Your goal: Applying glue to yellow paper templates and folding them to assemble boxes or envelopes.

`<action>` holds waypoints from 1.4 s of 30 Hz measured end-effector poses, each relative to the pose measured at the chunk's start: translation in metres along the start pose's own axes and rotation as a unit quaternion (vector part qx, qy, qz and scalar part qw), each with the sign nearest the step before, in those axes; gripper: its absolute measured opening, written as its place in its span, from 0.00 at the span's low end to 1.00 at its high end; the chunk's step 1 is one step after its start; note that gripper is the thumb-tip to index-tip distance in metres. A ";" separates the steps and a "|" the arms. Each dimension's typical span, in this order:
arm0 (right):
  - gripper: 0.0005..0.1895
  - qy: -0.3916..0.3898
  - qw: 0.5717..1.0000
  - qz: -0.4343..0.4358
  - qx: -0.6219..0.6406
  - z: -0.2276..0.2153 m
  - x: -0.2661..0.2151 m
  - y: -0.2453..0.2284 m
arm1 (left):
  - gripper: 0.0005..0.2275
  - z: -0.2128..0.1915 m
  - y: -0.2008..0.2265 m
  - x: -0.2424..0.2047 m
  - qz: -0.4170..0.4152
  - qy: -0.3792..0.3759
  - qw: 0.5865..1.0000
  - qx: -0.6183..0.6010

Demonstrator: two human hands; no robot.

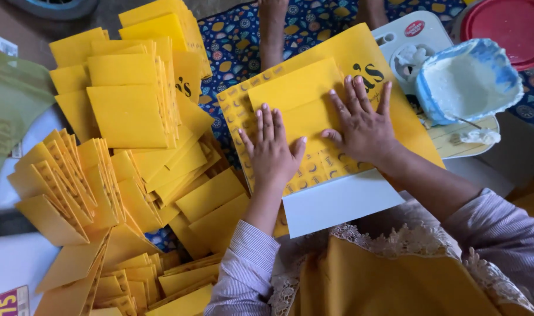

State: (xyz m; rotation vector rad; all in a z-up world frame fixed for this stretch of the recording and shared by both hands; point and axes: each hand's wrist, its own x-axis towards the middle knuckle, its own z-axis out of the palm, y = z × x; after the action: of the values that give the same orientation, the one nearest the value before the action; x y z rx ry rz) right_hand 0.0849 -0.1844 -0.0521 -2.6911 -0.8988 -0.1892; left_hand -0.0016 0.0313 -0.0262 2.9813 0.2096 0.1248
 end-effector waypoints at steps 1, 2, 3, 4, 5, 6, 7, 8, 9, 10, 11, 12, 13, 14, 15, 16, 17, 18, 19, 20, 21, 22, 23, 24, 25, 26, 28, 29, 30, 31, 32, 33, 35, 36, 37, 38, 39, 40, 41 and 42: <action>0.53 0.002 1.000 -0.002 0.001 0.000 0.001 0.000 | 0.36 -0.001 0.000 0.000 -0.002 0.002 1.000 0.002; 0.53 -0.010 1.000 0.013 0.012 0.000 0.003 0.001 | 0.38 -0.003 0.001 0.001 -0.025 -0.004 1.000 0.002; 0.53 -0.024 0.999 0.030 0.023 0.001 0.000 0.001 | 0.40 -0.003 0.002 -0.002 -0.048 -0.014 0.999 0.001; 0.53 -0.025 0.999 0.030 0.024 0.004 0.001 0.003 | 0.40 -0.006 0.002 -0.003 -0.049 -0.015 0.999 0.002; 0.52 -0.032 0.998 0.047 0.041 0.006 0.002 0.005 | 0.39 -0.008 0.002 -0.003 -0.044 -0.013 0.999 -0.015; 0.50 -0.040 0.995 0.064 0.058 0.008 0.002 0.008 | 0.39 -0.010 0.002 -0.002 -0.039 -0.010 0.999 -0.032; 0.50 -0.041 0.995 0.063 0.059 0.009 0.001 0.008 | 0.39 -0.008 0.002 -0.001 -0.040 -0.010 0.999 -0.031; 0.49 -0.031 0.996 0.063 0.048 0.009 0.000 0.008 | 0.39 -0.006 0.001 0.000 -0.041 -0.015 0.999 -0.030; 0.47 -0.021 0.997 0.064 0.037 0.009 -0.001 0.008 | 0.39 -0.005 -0.001 0.001 -0.042 -0.020 0.999 -0.029; 0.47 -0.022 0.997 0.064 0.038 0.009 -0.002 0.004 | 0.39 -0.006 -0.001 0.000 -0.043 -0.021 0.998 -0.029; 0.47 -0.008 0.998 0.060 0.013 0.007 -0.002 0.002 | 0.39 -0.008 -0.001 0.001 -0.043 -0.028 0.998 -0.030; 0.47 0.006 0.998 0.057 -0.011 0.005 -0.002 0.000 | 0.40 -0.009 0.000 0.002 -0.044 -0.035 0.998 -0.031; 0.47 0.008 0.998 0.057 -0.012 0.010 -0.001 0.004 | 0.40 -0.009 -0.003 0.002 -0.043 -0.033 0.998 -0.031; 0.48 0.024 0.999 0.045 0.013 0.015 0.000 0.008 | 0.41 -0.009 -0.005 0.002 -0.039 -0.023 0.996 -0.076; 0.49 0.039 0.998 0.035 0.038 0.020 0.001 0.011 | 0.42 -0.009 -0.007 0.002 -0.035 -0.014 0.992 -0.122; 0.49 0.040 0.998 0.037 0.038 0.010 -0.001 0.019 | 0.42 -0.008 -0.014 -0.004 -0.033 -0.014 0.992 -0.122; 0.50 -0.029 0.989 0.032 0.142 -0.002 0.000 0.030 | 0.44 -0.006 -0.021 -0.007 -0.010 0.010 0.980 -0.198; 0.52 -0.097 0.965 0.027 0.243 -0.013 0.001 0.041 | 0.47 -0.003 -0.027 -0.010 0.013 0.033 0.961 -0.274; 0.52 -0.098 0.964 0.029 0.245 -0.025 -0.004 0.040 | 0.47 -0.012 -0.023 -0.019 0.013 0.031 0.961 -0.273; 0.41 -0.040 0.932 -0.014 0.361 -0.037 -0.008 0.040 | 0.48 -0.020 -0.018 -0.028 0.071 0.039 0.973 -0.215; 0.32 0.024 0.883 -0.055 0.465 -0.050 -0.010 0.043 | 0.49 -0.028 -0.012 -0.031 0.135 0.050 0.977 -0.157; 0.32 0.029 0.884 -0.053 0.464 -0.061 -0.020 0.043 | 0.49 -0.032 0.000 -0.031 0.140 0.051 0.976 -0.157; 0.34 0.020 0.884 -0.022 0.466 -0.070 -0.031 0.039 | 0.48 -0.036 0.011 -0.038 0.166 -0.009 0.975 -0.150; 0.39 0.011 0.884 0.009 0.467 -0.079 -0.043 0.035 | 0.48 -0.040 0.021 -0.045 0.191 -0.069 0.969 -0.143; 0.39 0.011 0.884 0.011 0.468 -0.084 -0.051 0.030 | 0.48 -0.041 0.023 -0.043 0.192 -0.071 0.968 -0.143; 0.43 0.015 0.875 -0.009 0.484 -0.089 -0.058 0.027 | 0.44 -0.041 0.025 -0.040 0.181 -0.083 0.973 -0.114; 0.47 0.027 0.868 -0.027 0.495 -0.100 -0.066 0.024 | 0.41 -0.043 0.025 -0.021 0.180 -0.092 0.976 -0.083; 0.46 0.034 0.867 -0.025 0.497 -0.105 -0.070 0.023 | 0.38 -0.043 0.023 -0.010 0.159 -0.074 0.984 -0.039; 0.45 0.040 0.866 -0.024 0.498 -0.111 -0.075 0.022 | 0.36 -0.043 0.021 0.001 0.138 -0.054 0.989 0.005; 0.45 0.041 0.866 -0.022 0.498 -0.107 -0.077 0.025 | 0.36 -0.036 0.015 0.011 0.140 -0.055 0.989 0.006; 0.43 0.056 0.877 -0.037 0.475 -0.104 -0.080 0.028 | 0.36 -0.030 0.008 0.022 0.132 -0.037 0.991 -0.007; 0.42 0.072 0.888 -0.056 0.450 -0.100 -0.078 0.033 | 0.36 -0.024 0.001 0.036 0.124 -0.013 0.992 -0.020; 0.42 0.096 0.907 -0.086 0.400 -0.096 -0.074 0.026 | 0.34 -0.024 0.010 0.043 0.141 -0.019 0.990 -0.016; 0.42 0.117 0.923 -0.114 0.349 -0.094 -0.072 0.023 | 0.33 -0.024 0.015 0.046 0.159 -0.027 0.987 -0.014; 0.42 0.116 0.923 -0.112 0.350 -0.091 -0.072 0.017 | 0.33 -0.016 0.017 0.043 0.159 -0.030 0.987 -0.014; 0.42 0.127 0.941 -0.149 0.275 -0.088 -0.072 0.011 | 0.31 -0.008 0.019 0.040 0.170 -0.004 0.985 -0.016; 0.42 0.138 0.953 -0.184 0.197 -0.085 -0.070 0.006 | 0.30 -0.001 0.021 0.039 0.183 0.023 0.983 -0.017; 0.42 0.139 0.954 -0.180 0.197 -0.072 -0.074 0.005 | 0.30 0.001 0.018 0.038 0.186 0.021 0.982 -0.017; 0.41 0.136 0.961 -0.175 0.166 -0.059 -0.081 0.006 | 0.27 0.005 0.017 0.036 0.194 0.031 0.980 -0.013; 0.41 0.132 0.967 -0.170 0.135 -0.047 -0.087 0.007 | 0.25 0.008 0.016 0.035 0.201 0.041 0.979 -0.010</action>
State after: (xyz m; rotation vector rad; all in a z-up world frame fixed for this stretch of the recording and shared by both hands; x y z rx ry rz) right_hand 0.0184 -0.2539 -0.0283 -2.1852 -1.1971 -0.4528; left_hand 0.0354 0.0195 -0.0295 2.9583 -0.3866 0.2921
